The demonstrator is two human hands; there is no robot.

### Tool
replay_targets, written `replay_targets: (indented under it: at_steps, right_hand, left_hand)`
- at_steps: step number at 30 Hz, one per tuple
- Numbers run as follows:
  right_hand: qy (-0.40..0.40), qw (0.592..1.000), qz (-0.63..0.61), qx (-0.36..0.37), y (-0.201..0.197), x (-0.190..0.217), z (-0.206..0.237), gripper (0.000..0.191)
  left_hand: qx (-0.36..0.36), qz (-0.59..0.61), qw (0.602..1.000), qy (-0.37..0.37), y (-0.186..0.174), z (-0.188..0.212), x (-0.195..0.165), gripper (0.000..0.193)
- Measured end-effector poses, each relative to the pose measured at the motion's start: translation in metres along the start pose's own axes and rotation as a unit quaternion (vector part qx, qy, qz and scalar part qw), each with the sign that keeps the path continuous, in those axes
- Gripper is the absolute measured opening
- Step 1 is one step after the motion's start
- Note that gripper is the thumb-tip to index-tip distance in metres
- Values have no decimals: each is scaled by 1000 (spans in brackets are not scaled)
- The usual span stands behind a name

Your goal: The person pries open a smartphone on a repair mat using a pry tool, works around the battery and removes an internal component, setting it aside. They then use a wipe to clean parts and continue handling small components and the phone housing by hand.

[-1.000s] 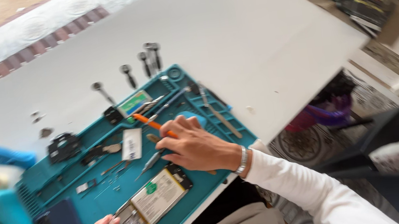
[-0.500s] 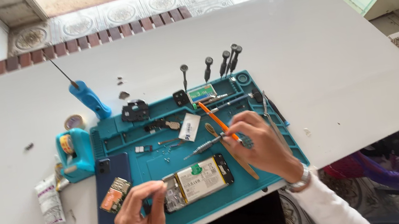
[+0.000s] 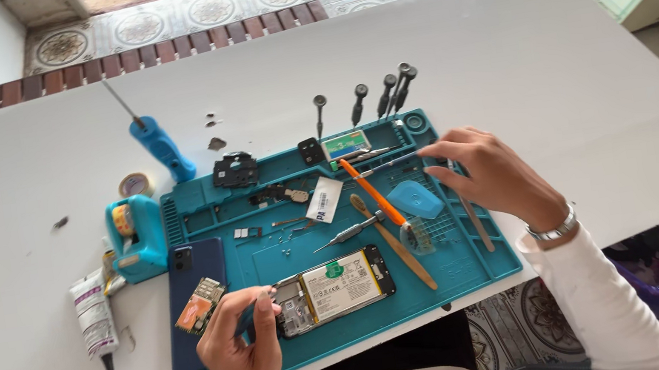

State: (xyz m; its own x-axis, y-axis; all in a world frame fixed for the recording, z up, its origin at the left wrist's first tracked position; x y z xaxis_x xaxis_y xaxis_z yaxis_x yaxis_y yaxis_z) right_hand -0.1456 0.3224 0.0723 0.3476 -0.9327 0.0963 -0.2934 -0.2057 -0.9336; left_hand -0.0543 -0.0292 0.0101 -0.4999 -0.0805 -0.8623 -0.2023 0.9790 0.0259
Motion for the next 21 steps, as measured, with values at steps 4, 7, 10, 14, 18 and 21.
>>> replay_targets:
  at_steps: [4, 7, 10, 14, 18, 21]
  right_hand:
    - [-69, 998, 7, 10, 15, 27, -35, 23]
    - [-83, 996, -3, 25, 31, 43, -51, 17]
    - [-93, 994, -32, 47, 48, 52, -55, 15]
    - [-123, 990, -62, -34, 42, 46, -50, 9]
    - [-37, 996, -60, -61, 19, 34, -44, 7]
    - [-146, 961, -112, -208, -28, 95, 10, 7]
  left_hand:
    - [2, -14, 1000, -14, 0, -4, -5, 11]
    - [18, 2, 999, 31, 2, -5, -13, 11]
    - [43, -4, 999, 31, 5, -6, -13, 12]
    - [72, -2, 996, 49, 12, -5, -20, 12]
    - [100, -43, 993, 45, 22, -8, -25, 6]
    - [176, -118, 971, 111, 43, 2, -31, 5]
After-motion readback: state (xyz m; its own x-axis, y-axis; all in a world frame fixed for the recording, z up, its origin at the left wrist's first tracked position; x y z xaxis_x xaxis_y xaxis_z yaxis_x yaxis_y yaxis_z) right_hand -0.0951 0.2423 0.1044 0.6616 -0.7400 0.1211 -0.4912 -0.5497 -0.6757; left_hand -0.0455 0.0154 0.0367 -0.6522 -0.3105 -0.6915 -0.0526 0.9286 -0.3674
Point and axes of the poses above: each hand's wrist, its own z-axis away from the middle knuckle, its own y-axis out of the palm, x = y × z, the point moved 8 cm from there along -z, towards the middle knuckle, and after that the axes turned 15 degrees about z, right-handed, at the moved point
